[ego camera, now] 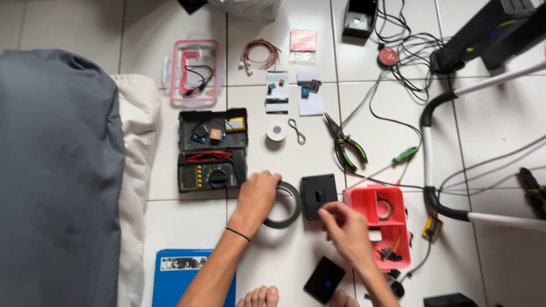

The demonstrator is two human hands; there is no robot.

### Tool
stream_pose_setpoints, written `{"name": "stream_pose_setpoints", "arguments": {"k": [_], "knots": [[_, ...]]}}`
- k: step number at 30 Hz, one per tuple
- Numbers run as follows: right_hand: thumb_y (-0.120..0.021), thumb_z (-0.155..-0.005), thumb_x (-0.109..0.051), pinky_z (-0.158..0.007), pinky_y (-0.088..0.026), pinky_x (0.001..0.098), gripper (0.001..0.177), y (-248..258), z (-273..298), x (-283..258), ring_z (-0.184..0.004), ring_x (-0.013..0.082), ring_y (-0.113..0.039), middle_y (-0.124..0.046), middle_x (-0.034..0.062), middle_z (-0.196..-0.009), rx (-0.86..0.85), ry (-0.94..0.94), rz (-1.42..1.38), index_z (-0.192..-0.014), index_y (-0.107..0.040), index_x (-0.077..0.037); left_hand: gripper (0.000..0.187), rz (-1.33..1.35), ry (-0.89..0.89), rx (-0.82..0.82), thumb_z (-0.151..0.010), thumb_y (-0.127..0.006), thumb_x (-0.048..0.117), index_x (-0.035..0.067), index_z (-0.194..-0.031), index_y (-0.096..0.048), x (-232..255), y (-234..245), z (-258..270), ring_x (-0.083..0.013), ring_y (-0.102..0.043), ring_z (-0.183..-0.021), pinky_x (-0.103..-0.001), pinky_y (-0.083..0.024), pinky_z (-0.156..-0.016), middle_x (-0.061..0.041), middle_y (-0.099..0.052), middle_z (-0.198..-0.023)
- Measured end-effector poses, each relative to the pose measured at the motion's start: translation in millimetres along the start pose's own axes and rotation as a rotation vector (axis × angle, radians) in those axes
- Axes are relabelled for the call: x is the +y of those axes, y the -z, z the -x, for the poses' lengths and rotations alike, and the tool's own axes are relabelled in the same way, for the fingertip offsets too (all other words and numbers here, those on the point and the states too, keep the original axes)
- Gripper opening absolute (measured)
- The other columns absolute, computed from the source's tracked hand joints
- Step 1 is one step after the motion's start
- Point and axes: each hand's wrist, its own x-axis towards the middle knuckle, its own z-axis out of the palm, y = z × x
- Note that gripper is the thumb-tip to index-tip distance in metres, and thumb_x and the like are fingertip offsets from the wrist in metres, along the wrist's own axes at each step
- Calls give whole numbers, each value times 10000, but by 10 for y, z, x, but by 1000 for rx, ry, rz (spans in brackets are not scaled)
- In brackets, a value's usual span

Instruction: The person is assembling electronic components, connecting wires, and organizing parts on the floor.

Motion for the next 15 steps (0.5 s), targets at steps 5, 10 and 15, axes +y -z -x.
{"name": "stream_pose_setpoints", "arguments": {"k": [5,10,15], "knots": [[-683,-916,-193,-473,-530,276,352,-186,169,-100,-547,124,-662,-732,46,-739,-81,-20,-105,-1218,-650,-15,247,261,76,91,-798,-709,43,44,-1043,-743,273,444,86,-427,-706,-890,-488,-575,-792,-220,-728,-931],[-705,-920,-172,-520,-569,277,497,-263,139,0,-591,132,-685,-702,86,-766,-88,58,-275,-1350,-560,32,248,274,134,125,-762,-784,86,15,-996,-739,418,524,52,-438,-696,-895,-493,-573,-784,-221,-732,-932],[-707,-900,-119,-615,-600,277,637,-230,58,6,-699,128,-703,-707,69,-893,-74,110,-320,-1463,-437,7,262,320,238,210,-791,-812,179,3,-964,-726,360,473,-76,-410,-721,-838,-484,-574,-762,-215,-740,-871]]}}
